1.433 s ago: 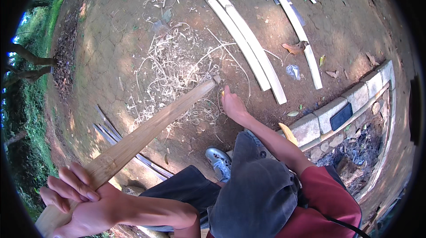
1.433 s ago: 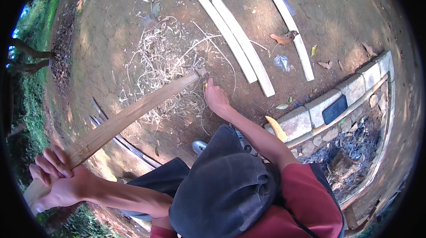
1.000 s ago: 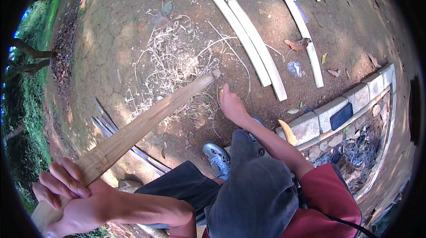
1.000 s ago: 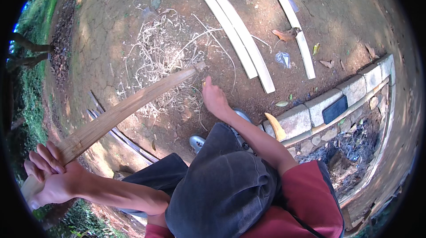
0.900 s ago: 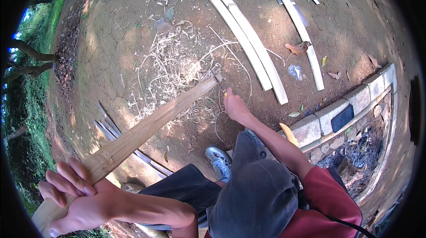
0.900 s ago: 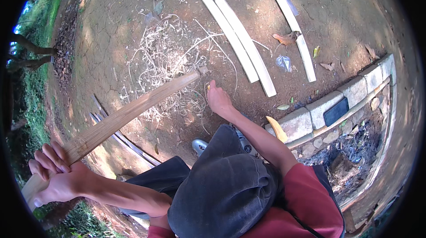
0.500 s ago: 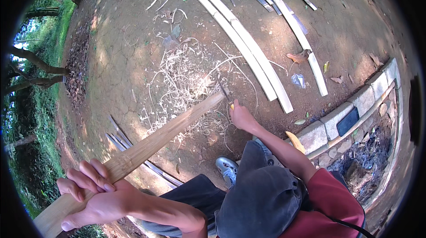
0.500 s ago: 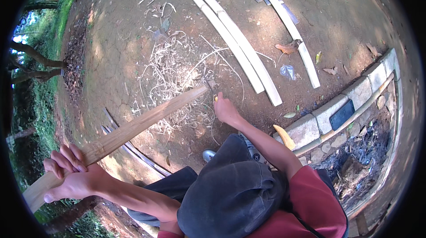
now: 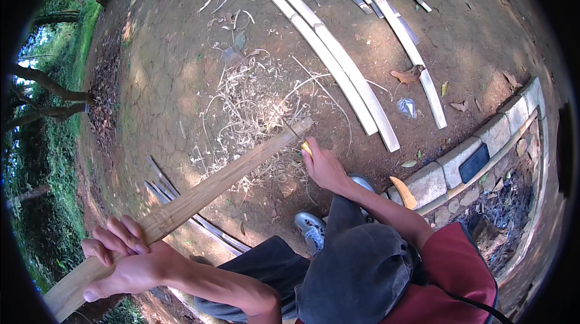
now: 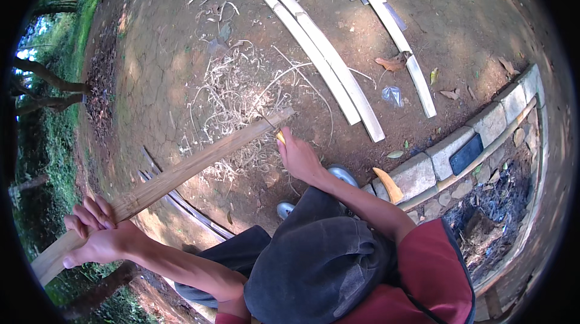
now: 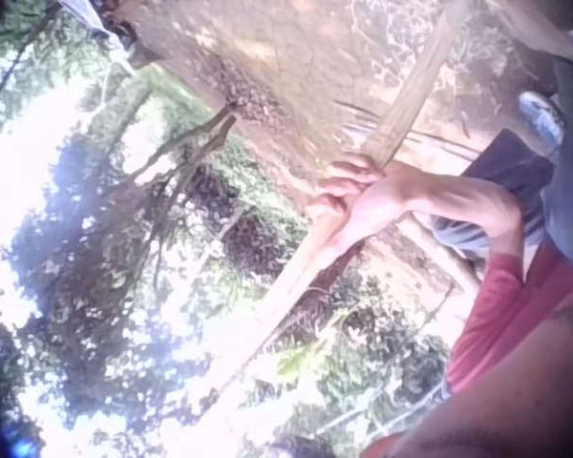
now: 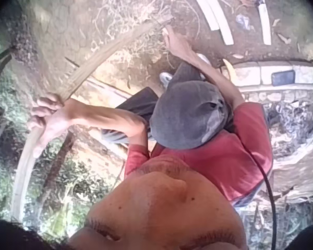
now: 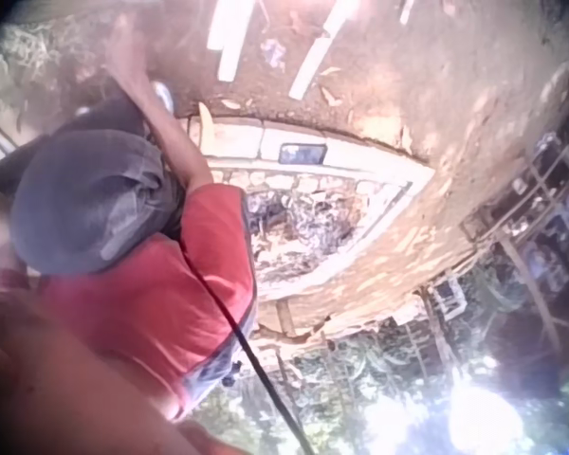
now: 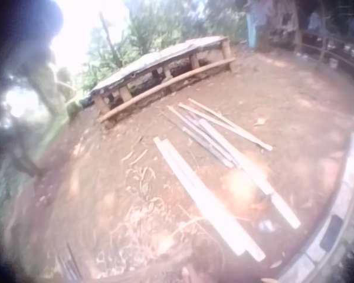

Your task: The person shaves a long piece of bamboo by hand using a knife, holding the bamboo in their left hand while repeatedly scraping the tool along the wood surface to remove thin shavings. They rotate the bamboo piece to work on different sections while sitting in a dirt yard.

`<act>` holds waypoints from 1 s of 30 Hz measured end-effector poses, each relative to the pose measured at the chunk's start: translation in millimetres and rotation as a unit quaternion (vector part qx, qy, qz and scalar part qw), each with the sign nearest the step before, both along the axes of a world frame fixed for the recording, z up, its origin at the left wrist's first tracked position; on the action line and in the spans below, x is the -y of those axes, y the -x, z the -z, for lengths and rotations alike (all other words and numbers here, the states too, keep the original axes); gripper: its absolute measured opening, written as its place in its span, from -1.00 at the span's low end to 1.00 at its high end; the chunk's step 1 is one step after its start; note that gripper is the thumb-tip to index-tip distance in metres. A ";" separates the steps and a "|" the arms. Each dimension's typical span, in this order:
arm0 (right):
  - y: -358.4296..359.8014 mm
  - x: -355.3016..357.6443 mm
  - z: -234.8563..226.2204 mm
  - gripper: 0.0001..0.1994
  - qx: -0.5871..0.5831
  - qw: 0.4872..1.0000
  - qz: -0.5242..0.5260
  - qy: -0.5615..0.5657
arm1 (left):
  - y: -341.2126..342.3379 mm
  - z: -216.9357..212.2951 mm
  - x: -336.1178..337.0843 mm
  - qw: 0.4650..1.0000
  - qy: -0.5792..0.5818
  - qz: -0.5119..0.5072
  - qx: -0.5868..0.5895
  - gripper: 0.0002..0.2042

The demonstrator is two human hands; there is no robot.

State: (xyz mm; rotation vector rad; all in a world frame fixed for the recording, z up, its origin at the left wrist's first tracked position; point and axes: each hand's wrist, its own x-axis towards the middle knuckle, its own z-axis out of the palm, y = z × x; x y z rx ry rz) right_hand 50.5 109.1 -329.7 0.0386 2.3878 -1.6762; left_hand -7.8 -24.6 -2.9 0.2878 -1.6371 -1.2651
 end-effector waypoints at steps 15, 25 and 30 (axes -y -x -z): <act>15.5 -14.9 14.2 -0.76 0.035 0.996 -0.054 -0.058 | 4.4 -3.6 -19.2 1.000 0.004 -0.002 0.003 -0.34; 12.5 -18.0 49.7 -0.78 0.072 0.988 -0.050 -0.127 | -3.2 -5.5 -24.3 1.000 0.004 0.000 0.011 -0.34; 15.2 -13.0 8.6 -0.77 0.071 0.995 -0.006 -0.064 | 2.0 -3.1 -27.9 1.000 0.015 -0.003 0.017 -0.33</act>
